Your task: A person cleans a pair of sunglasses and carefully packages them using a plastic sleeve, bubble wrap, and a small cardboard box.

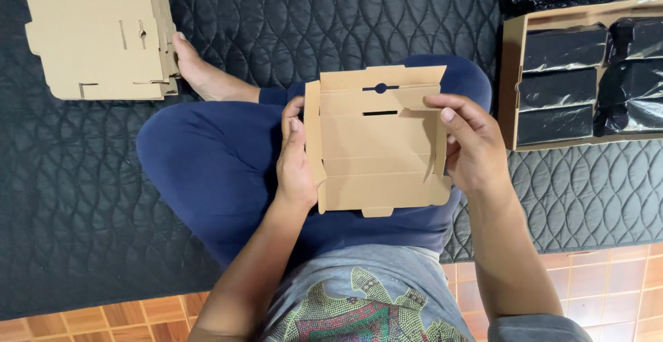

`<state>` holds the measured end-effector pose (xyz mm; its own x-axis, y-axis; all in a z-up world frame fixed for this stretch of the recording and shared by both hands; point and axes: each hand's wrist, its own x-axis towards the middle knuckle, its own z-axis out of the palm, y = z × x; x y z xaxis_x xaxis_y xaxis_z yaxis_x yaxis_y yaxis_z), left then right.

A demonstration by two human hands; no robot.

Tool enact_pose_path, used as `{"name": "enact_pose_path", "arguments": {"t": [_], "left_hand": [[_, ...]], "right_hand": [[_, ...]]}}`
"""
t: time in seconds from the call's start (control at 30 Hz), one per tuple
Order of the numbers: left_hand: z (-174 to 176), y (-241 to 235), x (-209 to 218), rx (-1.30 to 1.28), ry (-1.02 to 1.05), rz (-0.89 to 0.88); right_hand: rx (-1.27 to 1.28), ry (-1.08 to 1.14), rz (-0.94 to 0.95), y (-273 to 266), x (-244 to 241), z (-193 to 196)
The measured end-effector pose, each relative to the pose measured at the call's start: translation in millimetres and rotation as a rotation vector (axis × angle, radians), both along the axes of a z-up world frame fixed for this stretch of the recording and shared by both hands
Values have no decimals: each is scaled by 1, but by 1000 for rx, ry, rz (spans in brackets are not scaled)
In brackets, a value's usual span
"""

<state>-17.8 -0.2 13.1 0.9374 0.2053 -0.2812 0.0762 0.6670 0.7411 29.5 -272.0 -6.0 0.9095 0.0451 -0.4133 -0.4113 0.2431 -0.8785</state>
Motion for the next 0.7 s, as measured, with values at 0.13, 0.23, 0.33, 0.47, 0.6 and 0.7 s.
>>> {"name": "enact_pose_path", "arguments": {"t": [0.13,0.23,0.33,0.47,0.6,0.7], "left_hand": [[-3,-1,-4,0,-3,-4],[-3,-2,-7,-29,20,-3],[-10,0,-9,2,19,-3],[-4,-1,-5,-25,7,0],[-6,0,-8,124,15,-23],[-14,1,-10,199,30,-59]], "right_hand": [[24,3,24,18,6,27],[27,26,35,21,8,30],[5,32,39,21,7,30],[-15,54,12,28,9,37],[-31,67,24,38,11,47],[-63,36,8,45,9,54]]}}
